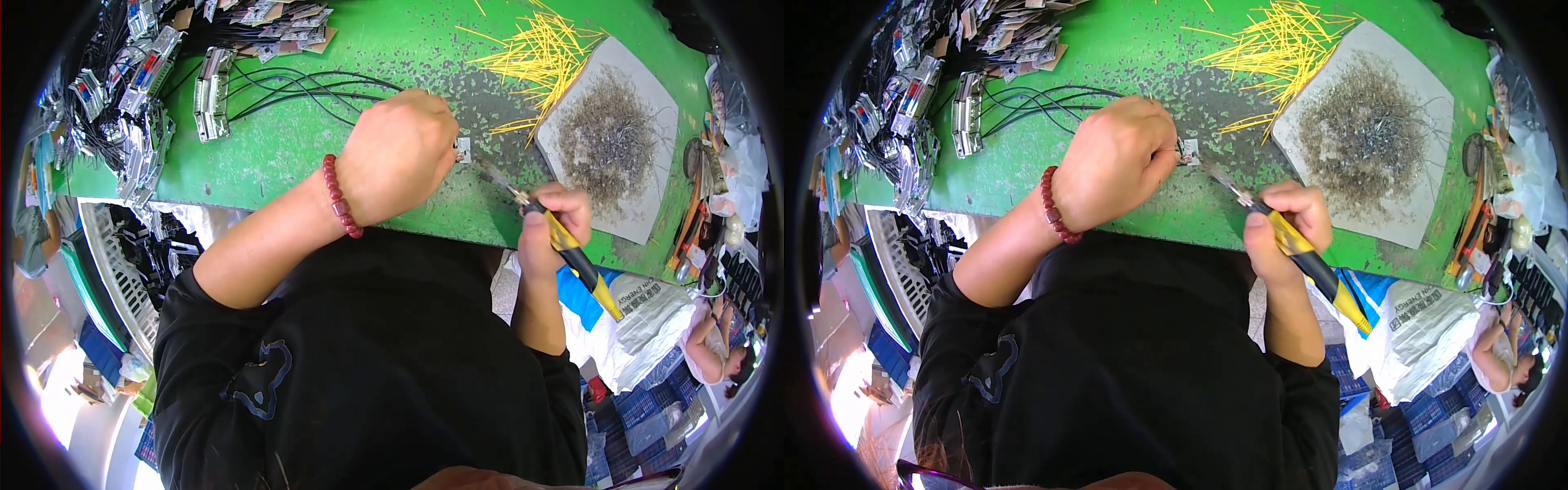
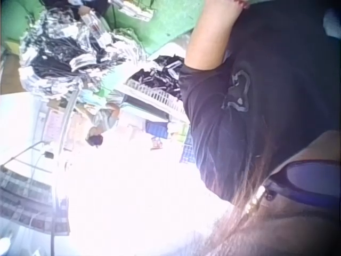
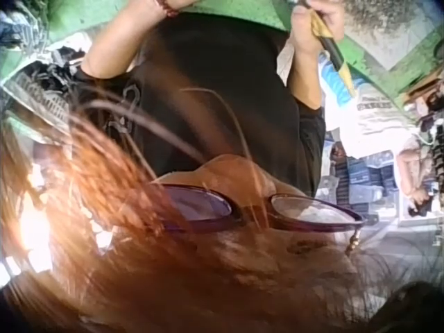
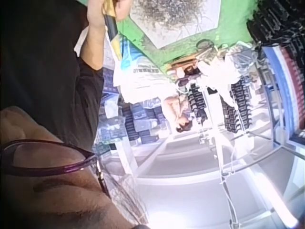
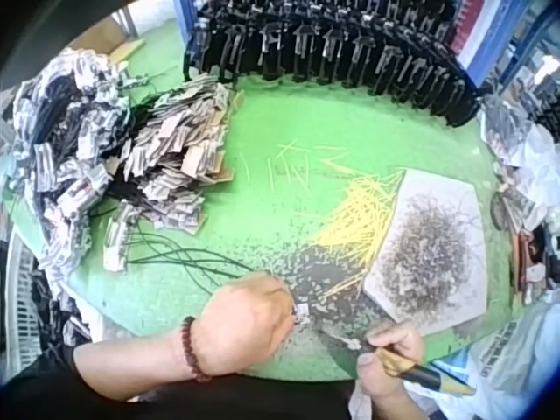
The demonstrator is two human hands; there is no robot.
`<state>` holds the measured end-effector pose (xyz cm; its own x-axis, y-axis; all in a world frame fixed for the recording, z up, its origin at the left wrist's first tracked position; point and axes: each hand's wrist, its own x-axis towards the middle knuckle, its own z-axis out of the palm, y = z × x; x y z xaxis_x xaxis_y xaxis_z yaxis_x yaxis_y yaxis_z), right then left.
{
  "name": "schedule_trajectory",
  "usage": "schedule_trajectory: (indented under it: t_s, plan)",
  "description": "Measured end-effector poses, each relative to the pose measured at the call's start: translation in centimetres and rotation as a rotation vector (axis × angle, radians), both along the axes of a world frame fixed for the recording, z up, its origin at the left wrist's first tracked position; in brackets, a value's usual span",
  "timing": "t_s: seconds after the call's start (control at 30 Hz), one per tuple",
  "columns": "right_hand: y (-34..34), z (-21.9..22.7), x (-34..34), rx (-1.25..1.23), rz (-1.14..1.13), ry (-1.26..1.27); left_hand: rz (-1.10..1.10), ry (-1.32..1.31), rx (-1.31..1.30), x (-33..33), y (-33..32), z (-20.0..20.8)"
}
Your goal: Soldering wires to electronic components and installing them into toy car bodies at a factory workbench.
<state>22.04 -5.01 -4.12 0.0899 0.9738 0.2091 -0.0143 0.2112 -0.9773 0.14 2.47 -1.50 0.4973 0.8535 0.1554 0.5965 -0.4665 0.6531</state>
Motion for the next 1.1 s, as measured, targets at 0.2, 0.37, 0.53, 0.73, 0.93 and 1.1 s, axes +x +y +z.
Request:
schedule_trajectory:
  t_s: [0.2,0.37,0.53,0.73,0.93,1.1]
  plan:
    - [-0.4,-0.1,0.3,0.016,-0.036,0.05,-0.005,0.0,0.017,0.0,0.0,-0.1]
    - [-1.5,0.2,0.3,-0.006,-0.016,-0.08,0.004,0.011,0.013,0.0,-0.2,-0.1]
    - [-1.1,0.1,0.3,-0.016,-0.048,-0.073,-0.002,0.016,0.009,-0.1,-0.2,0.0]
    - [-1.1,0.7,1.4,-0.102,-0.03,0.014,-0.002,0.019,0.011,-0.1,-0.3,0.1]
    - [0.2,3.0,1.7,-0.185,0.065,0.003,0.022,0.002,0.041,0.1,-0.5,-0.1]
    - [-0.5,2.0,2.1,-0.311,-0.002,0.271,0.023,-0.014,0.057,0.0,-0.5,-0.6]
